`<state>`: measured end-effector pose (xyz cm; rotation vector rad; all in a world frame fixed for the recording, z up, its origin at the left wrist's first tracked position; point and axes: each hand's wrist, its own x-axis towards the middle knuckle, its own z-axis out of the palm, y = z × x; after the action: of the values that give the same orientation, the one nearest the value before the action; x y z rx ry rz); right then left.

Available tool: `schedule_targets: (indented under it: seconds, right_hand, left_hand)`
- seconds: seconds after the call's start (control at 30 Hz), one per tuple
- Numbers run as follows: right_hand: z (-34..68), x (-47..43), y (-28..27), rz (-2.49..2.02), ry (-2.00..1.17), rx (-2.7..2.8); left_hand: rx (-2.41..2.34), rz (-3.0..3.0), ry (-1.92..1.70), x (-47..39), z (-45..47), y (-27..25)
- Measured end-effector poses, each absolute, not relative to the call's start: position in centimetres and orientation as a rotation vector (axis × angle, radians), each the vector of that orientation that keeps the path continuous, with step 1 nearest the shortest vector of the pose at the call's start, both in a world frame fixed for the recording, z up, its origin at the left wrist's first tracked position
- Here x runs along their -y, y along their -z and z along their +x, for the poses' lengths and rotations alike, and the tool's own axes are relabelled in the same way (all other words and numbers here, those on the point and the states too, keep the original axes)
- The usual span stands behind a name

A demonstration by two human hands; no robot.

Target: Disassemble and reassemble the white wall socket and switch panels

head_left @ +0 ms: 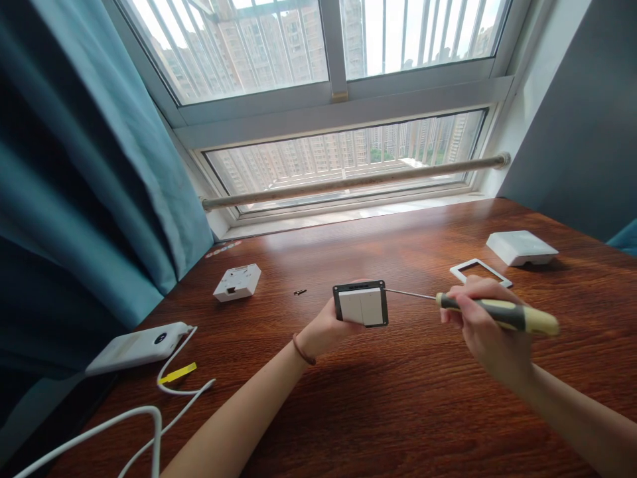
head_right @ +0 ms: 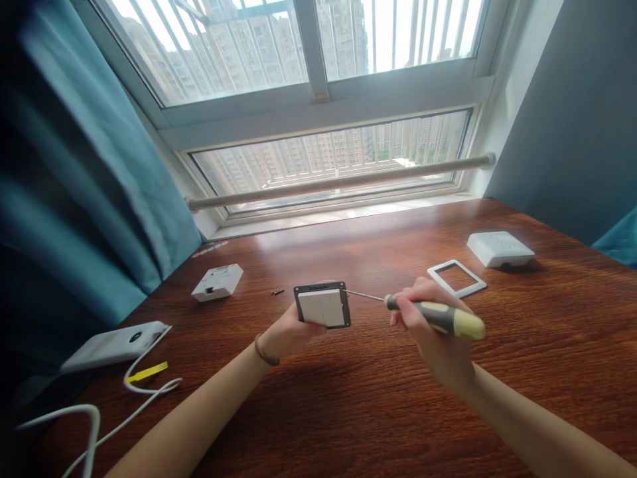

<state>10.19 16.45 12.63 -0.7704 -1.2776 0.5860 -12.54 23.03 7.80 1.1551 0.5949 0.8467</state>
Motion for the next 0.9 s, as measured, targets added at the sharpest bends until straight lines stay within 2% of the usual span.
schedule_targets:
  seconds: [0.07,0.17,0.3,0.5,0.7,0.9]
  right_hand:
    - [10.4,-17.1,-12.7,-0.769,-0.810,1.075]
    - [10.5,-17.3,-12.3,-0.776,-0.949,1.016]
    - [10.4,-16.8,-11.6,-0.827,-0.937,1.119]
    - [9.9,-16.0,-11.7,-0.870,-0.684,1.320]
    - [9.2,-17.5,-11.6,-0.719,-1.062,0.945]
    - [9.2,-17.8,-11.0,-0.714,-1.095,0.895]
  left_hand:
    - [-0.569,1.082,-0.846,-22.9,-12.4,-7.7]
    - [-0.529,0.986,-0.851,-22.6,-12.2,-7.9]
    - [-0.510,0.945,-0.856,-22.3,-12.0,-8.3]
    - [-0.568,0.947,-0.959,-22.0,-11.5,-8.2]
    - [-0.627,0.878,-0.976,-21.7,-11.6,-8.3]
    - [-0.677,0.865,-1.016,-21.6,-11.4,-8.2]
